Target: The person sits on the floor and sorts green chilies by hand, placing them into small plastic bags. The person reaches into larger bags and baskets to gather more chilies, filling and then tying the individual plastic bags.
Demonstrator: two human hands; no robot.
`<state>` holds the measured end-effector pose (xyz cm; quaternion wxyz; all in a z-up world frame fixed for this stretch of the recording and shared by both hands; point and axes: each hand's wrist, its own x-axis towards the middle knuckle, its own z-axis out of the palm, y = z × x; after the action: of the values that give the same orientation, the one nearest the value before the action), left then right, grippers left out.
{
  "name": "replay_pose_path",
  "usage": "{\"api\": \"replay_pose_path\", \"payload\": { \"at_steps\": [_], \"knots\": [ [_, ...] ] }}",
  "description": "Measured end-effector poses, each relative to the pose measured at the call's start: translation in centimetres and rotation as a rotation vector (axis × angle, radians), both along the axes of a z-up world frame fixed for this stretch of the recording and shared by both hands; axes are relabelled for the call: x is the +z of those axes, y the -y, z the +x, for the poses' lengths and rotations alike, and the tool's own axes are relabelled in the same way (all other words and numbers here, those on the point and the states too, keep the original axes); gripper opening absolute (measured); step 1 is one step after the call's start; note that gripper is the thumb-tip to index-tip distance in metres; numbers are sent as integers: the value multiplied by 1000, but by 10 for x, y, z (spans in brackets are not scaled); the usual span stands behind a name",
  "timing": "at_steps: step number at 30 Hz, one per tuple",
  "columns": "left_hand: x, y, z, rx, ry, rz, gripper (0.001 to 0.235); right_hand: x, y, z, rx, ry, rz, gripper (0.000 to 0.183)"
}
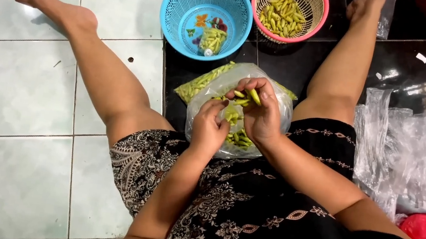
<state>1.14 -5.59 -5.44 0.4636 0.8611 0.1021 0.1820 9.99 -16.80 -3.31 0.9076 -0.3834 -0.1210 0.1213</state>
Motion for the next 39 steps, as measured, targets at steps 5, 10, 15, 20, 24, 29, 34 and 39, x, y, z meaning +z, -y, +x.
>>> {"api": "replay_pose_path", "payload": {
  "at_steps": [5, 10, 15, 20, 24, 29, 34, 39],
  "knots": [
    [-2, -1, -2, 10, -4, 4, 48, 0, -1, -6, -32, 89, -64, 48],
    [5, -3, -3, -4, -19, -49, 45, 7, -3, -18, -38, 142, -102, 58],
    [6, -4, -2, 4, -38, -50, 44, 11, -5, -24, -44, 211, -137, 76],
    [16, -4, -4, -8, -84, -72, 42, 21, -7, -31, -54, 214, -183, 81],
    [7, -6, -4, -6, -92, -146, 44, -5, 10, -2, -119, 357, -353, 52],
    [-2, -6, -3, 93, -64, -84, 54, -12, 27, 19, 344, 546, -1241, 38],
    [-36, -23, 3, -2, -446, -204, 57, -13, 20, 31, 366, 350, -1055, 20],
    [-22, -29, 8, -45, -451, -244, 27, 17, 19, 31, 300, 395, -1017, 19]
  ]
}}
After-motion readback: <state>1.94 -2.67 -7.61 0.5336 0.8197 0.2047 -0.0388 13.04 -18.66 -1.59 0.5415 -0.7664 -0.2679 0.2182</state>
